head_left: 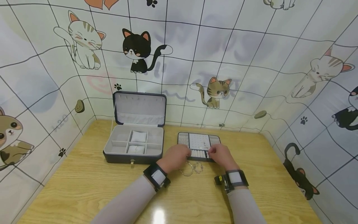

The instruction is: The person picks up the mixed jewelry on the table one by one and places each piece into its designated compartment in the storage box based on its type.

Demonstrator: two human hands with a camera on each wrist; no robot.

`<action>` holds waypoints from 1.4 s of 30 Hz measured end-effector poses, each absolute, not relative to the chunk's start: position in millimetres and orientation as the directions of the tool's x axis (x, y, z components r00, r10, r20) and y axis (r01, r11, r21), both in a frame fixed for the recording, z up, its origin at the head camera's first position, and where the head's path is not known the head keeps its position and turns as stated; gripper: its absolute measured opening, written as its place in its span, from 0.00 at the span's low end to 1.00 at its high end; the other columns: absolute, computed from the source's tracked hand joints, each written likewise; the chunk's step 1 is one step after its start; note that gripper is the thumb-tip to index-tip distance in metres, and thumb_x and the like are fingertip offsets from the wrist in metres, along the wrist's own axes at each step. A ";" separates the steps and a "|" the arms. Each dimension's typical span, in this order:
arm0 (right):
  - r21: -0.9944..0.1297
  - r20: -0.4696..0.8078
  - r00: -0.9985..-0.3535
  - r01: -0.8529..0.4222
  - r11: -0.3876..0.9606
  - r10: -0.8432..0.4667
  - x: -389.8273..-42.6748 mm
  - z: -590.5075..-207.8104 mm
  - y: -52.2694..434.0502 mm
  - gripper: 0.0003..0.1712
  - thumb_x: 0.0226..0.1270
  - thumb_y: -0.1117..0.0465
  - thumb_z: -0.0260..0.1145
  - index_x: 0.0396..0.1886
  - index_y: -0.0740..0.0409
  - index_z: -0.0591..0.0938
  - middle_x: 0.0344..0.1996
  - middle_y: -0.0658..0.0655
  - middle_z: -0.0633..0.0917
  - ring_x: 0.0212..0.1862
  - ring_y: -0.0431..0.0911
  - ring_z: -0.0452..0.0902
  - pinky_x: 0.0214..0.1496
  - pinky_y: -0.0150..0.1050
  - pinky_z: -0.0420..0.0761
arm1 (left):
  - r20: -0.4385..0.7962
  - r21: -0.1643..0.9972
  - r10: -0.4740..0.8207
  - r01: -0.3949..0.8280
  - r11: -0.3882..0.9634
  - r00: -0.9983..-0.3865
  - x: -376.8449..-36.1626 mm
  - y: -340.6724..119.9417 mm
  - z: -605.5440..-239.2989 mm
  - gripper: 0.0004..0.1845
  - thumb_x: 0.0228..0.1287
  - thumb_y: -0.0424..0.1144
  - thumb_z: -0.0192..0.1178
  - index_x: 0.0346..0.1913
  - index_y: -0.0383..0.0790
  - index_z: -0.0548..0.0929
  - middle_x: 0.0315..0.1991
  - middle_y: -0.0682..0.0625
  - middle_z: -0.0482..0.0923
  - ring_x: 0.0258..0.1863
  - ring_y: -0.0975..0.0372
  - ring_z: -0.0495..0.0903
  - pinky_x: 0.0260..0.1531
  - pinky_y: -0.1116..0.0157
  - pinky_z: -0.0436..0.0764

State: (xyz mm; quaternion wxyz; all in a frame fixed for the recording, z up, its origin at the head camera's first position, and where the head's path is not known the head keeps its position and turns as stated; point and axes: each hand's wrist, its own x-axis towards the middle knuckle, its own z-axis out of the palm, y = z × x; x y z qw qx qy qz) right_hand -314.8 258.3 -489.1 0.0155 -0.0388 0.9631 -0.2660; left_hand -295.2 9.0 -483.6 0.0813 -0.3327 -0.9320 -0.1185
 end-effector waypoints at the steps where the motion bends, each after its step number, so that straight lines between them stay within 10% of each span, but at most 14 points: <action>1: -0.514 -0.008 -0.996 -0.068 0.855 -0.084 -314.8 -489.1 258.1 0.05 0.66 0.66 0.71 0.30 0.55 0.87 0.31 0.53 0.87 0.35 0.47 0.78 0.39 0.39 0.78 | 0.237 0.169 0.611 0.651 0.740 -0.755 -295.4 9.3 -483.9 0.07 0.64 0.31 0.66 0.37 0.48 0.90 0.32 0.56 0.85 0.31 0.64 0.80 0.33 0.66 0.80; 20: -0.520 -0.008 -0.997 -0.066 0.852 -0.082 -316.2 -490.7 258.1 0.04 0.66 0.67 0.71 0.31 0.56 0.87 0.32 0.55 0.87 0.35 0.47 0.78 0.39 0.39 0.78 | 0.084 0.299 0.779 0.761 0.576 -0.622 -287.3 2.6 -489.7 0.16 0.56 0.41 0.70 0.19 0.54 0.73 0.18 0.63 0.65 0.21 0.68 0.66 0.23 0.71 0.63; 42: -0.515 0.001 -0.997 -0.062 0.855 -0.072 -316.5 -491.7 257.6 0.05 0.64 0.67 0.70 0.29 0.56 0.86 0.31 0.54 0.86 0.35 0.48 0.77 0.37 0.39 0.76 | 0.034 0.193 0.763 0.753 0.629 -0.646 -277.5 8.0 -488.0 0.21 0.60 0.35 0.69 0.14 0.53 0.72 0.16 0.61 0.65 0.20 0.67 0.64 0.22 0.71 0.62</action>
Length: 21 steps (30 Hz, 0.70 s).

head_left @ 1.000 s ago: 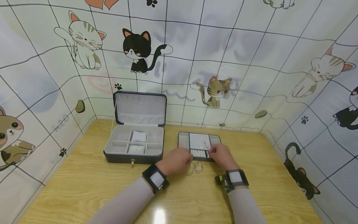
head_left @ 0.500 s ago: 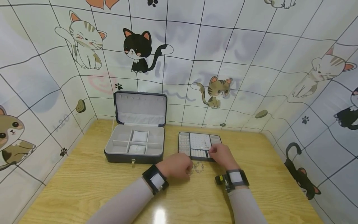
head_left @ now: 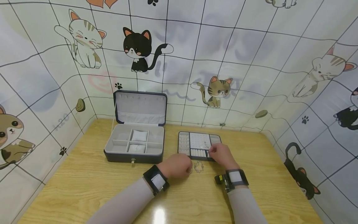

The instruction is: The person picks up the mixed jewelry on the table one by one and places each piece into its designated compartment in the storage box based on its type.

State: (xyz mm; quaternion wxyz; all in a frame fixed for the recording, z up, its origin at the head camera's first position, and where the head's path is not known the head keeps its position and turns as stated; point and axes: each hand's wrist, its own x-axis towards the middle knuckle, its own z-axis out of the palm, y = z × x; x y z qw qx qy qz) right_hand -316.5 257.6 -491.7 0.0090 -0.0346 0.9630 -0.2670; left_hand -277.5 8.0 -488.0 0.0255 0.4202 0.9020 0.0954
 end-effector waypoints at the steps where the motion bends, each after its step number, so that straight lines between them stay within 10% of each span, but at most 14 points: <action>1: -0.513 0.005 -0.997 -0.065 0.856 -0.073 -316.7 -491.9 257.5 0.04 0.64 0.67 0.70 0.29 0.56 0.86 0.30 0.54 0.86 0.34 0.48 0.77 0.37 0.39 0.76 | 0.035 0.188 0.762 0.753 0.630 -0.647 -276.9 8.2 -487.5 0.21 0.60 0.35 0.69 0.14 0.53 0.72 0.17 0.61 0.66 0.20 0.67 0.65 0.22 0.71 0.63; 21: -0.519 0.009 -0.998 -0.064 0.852 -0.070 -318.3 -494.2 257.8 0.04 0.64 0.67 0.70 0.29 0.56 0.86 0.30 0.54 0.85 0.34 0.48 0.77 0.36 0.39 0.75 | 0.050 0.137 0.760 0.759 0.637 -0.647 -272.4 14.2 -489.1 0.21 0.61 0.34 0.68 0.15 0.52 0.71 0.17 0.61 0.65 0.20 0.67 0.65 0.22 0.72 0.64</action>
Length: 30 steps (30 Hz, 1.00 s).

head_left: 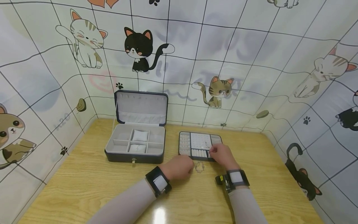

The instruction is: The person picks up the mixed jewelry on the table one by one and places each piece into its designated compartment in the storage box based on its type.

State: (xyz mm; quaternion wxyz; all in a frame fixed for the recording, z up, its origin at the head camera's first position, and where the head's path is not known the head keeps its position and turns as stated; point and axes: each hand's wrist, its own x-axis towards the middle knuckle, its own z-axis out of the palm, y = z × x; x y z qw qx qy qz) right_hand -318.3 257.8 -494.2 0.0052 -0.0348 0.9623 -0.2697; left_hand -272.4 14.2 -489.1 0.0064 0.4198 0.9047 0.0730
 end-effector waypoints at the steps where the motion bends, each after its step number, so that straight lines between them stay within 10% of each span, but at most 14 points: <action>1: -0.520 0.007 -0.998 -0.063 0.852 -0.070 -318.3 -494.3 257.8 0.04 0.64 0.67 0.70 0.29 0.56 0.86 0.30 0.54 0.85 0.34 0.48 0.77 0.36 0.39 0.75 | 0.046 0.138 0.761 0.759 0.637 -0.647 -272.3 14.4 -489.0 0.21 0.61 0.34 0.67 0.15 0.52 0.71 0.16 0.61 0.65 0.20 0.67 0.65 0.22 0.72 0.64; 30: -0.524 0.020 -0.997 -0.076 0.848 -0.077 -318.0 -495.7 257.1 0.03 0.63 0.67 0.71 0.30 0.56 0.86 0.30 0.55 0.85 0.34 0.48 0.77 0.36 0.39 0.75 | 0.082 0.137 0.750 0.753 0.643 -0.656 -270.0 9.9 -482.2 0.17 0.64 0.34 0.66 0.19 0.52 0.76 0.22 0.61 0.73 0.24 0.66 0.72 0.27 0.70 0.72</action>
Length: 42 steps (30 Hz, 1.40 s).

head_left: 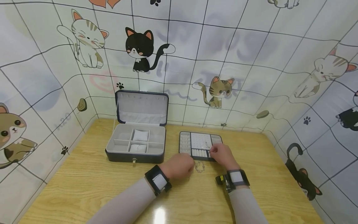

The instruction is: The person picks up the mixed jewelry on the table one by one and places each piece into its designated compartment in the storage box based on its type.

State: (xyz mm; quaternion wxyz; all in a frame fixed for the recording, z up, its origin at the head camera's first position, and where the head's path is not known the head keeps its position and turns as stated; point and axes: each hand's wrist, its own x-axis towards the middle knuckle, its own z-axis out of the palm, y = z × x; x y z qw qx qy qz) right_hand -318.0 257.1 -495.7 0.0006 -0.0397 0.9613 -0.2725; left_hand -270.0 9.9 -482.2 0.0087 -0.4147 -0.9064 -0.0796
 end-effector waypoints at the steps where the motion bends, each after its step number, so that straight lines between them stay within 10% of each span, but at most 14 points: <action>1: -0.524 0.018 -0.997 -0.074 0.848 -0.076 -318.1 -495.9 257.2 0.03 0.63 0.67 0.71 0.30 0.56 0.86 0.30 0.55 0.85 0.34 0.48 0.77 0.36 0.39 0.75 | 0.089 0.136 0.753 0.756 0.640 -0.653 -270.4 9.7 -481.1 0.17 0.63 0.34 0.66 0.19 0.52 0.76 0.21 0.61 0.73 0.24 0.66 0.72 0.27 0.70 0.72; 29: -0.520 0.116 -0.984 -0.178 0.836 -0.137 -312.5 -490.8 234.9 0.04 0.67 0.67 0.70 0.32 0.56 0.87 0.30 0.53 0.85 0.35 0.46 0.77 0.39 0.40 0.77 | 0.163 0.403 0.727 0.718 0.568 -0.667 -287.8 -31.1 -427.2 0.07 0.65 0.33 0.67 0.30 0.49 0.86 0.25 0.61 0.76 0.27 0.68 0.73 0.33 0.71 0.75; 42: -0.505 0.108 -0.987 -0.160 0.848 -0.122 -315.4 -495.1 234.9 0.04 0.67 0.65 0.71 0.32 0.54 0.89 0.31 0.53 0.85 0.37 0.47 0.77 0.40 0.39 0.77 | 0.250 0.331 0.644 0.689 0.645 -0.723 -292.4 -56.6 -405.6 0.14 0.63 0.32 0.65 0.23 0.50 0.77 0.21 0.60 0.69 0.24 0.68 0.68 0.28 0.70 0.69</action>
